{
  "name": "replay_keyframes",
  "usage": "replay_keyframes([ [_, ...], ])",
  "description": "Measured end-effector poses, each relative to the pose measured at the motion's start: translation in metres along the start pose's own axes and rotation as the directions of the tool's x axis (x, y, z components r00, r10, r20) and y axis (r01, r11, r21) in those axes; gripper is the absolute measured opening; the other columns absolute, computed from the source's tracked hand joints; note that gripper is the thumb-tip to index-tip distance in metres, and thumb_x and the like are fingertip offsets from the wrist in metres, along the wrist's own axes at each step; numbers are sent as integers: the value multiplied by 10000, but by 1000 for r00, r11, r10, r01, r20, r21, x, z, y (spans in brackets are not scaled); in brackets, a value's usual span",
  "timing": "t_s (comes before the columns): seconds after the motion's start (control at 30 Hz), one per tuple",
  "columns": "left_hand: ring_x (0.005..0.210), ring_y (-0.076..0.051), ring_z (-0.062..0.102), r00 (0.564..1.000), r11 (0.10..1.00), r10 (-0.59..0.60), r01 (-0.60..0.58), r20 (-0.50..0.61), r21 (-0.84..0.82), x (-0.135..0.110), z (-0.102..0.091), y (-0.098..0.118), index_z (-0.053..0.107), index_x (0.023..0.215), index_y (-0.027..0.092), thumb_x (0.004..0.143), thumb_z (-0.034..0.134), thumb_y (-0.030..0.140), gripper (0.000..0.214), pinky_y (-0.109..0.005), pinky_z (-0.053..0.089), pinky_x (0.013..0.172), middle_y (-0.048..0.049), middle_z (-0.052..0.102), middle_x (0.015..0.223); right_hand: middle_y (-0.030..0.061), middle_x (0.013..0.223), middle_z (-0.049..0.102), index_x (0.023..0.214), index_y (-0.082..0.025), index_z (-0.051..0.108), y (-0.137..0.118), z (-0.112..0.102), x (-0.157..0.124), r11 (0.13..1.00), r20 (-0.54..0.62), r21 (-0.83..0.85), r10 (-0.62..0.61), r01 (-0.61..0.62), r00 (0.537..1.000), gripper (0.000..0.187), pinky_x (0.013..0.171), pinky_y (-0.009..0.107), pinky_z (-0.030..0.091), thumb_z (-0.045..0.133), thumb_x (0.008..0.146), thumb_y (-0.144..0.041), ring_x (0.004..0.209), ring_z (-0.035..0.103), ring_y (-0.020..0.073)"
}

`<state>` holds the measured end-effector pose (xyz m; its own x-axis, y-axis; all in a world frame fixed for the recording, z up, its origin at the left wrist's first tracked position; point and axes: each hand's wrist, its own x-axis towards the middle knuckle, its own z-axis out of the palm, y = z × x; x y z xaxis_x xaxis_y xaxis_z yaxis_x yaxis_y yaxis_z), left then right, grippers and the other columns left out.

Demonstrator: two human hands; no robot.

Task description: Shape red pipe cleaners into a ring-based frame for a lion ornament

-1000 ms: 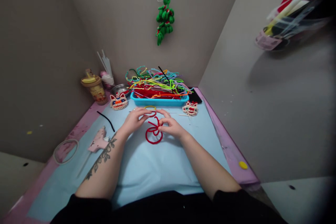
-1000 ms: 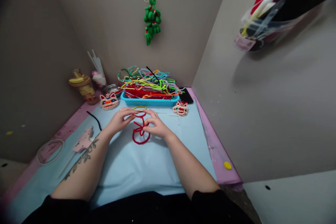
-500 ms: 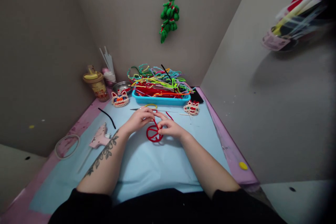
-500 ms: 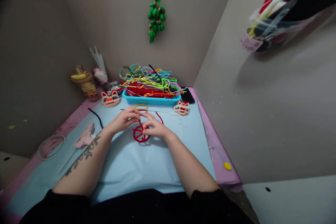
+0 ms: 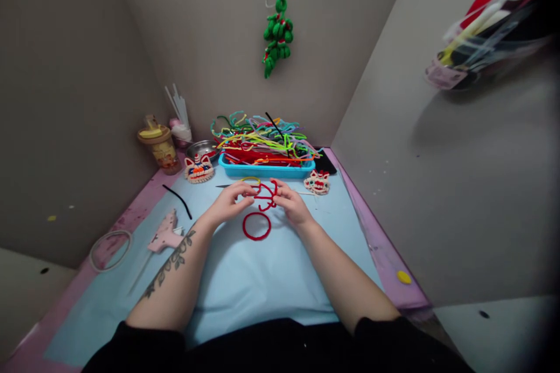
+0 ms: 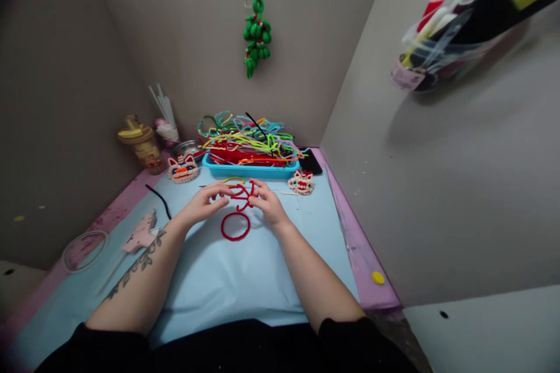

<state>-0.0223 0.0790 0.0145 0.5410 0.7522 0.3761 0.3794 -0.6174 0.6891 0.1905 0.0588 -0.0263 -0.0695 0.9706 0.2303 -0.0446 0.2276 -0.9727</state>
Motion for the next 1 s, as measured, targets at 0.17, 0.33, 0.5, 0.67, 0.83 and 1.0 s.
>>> replay_keyframes([
  [0.17,944,-196,589,992,991,128,-127,-12,50,3,6,-7,680,842,194,847,577,297,145,-338,447,861,-77,660,923,101,1342,500,618,-197,574,0,1,0,994,-34,-103,-43,40,998,223,1056,408,313,663,719,-375,1291,422,259],
  [0.33,933,-205,589,991,982,132,-129,-9,136,4,7,-15,681,813,207,837,596,292,123,-356,441,864,-71,662,916,95,1325,497,609,-198,577,1,1,-1,979,-127,-195,-83,57,988,182,1081,406,271,665,702,-328,1268,432,258],
  [0.5,880,-192,579,998,998,16,-12,-67,67,3,10,-22,590,1132,188,744,702,360,439,-330,478,780,-87,633,1055,62,1225,576,569,-201,587,5,4,3,998,-189,62,23,-12,982,202,1044,383,308,694,659,-347,1261,424,262],
  [0.67,800,-163,558,998,995,30,-24,-60,96,3,17,-18,648,1011,185,773,675,320,275,-277,461,685,-69,637,979,25,928,674,543,-199,554,7,11,5,921,-203,381,176,-87,963,238,906,333,383,743,597,-333,994,556,226],
  [0.83,769,-164,566,995,987,98,-98,4,130,3,24,-13,704,823,184,818,624,283,127,-288,448,710,-44,584,780,25,926,655,534,-200,542,10,16,4,939,-277,338,158,-58,948,223,907,327,373,720,610,-311,998,547,216],
  [1.0,771,-164,568,998,991,47,-52,44,121,3,24,-13,709,856,193,816,626,320,157,-297,446,726,-50,604,833,35,1146,592,575,-195,594,14,14,4,992,-419,122,65,-15,906,188,1020,333,285,702,639,-335,1190,464,239],
])
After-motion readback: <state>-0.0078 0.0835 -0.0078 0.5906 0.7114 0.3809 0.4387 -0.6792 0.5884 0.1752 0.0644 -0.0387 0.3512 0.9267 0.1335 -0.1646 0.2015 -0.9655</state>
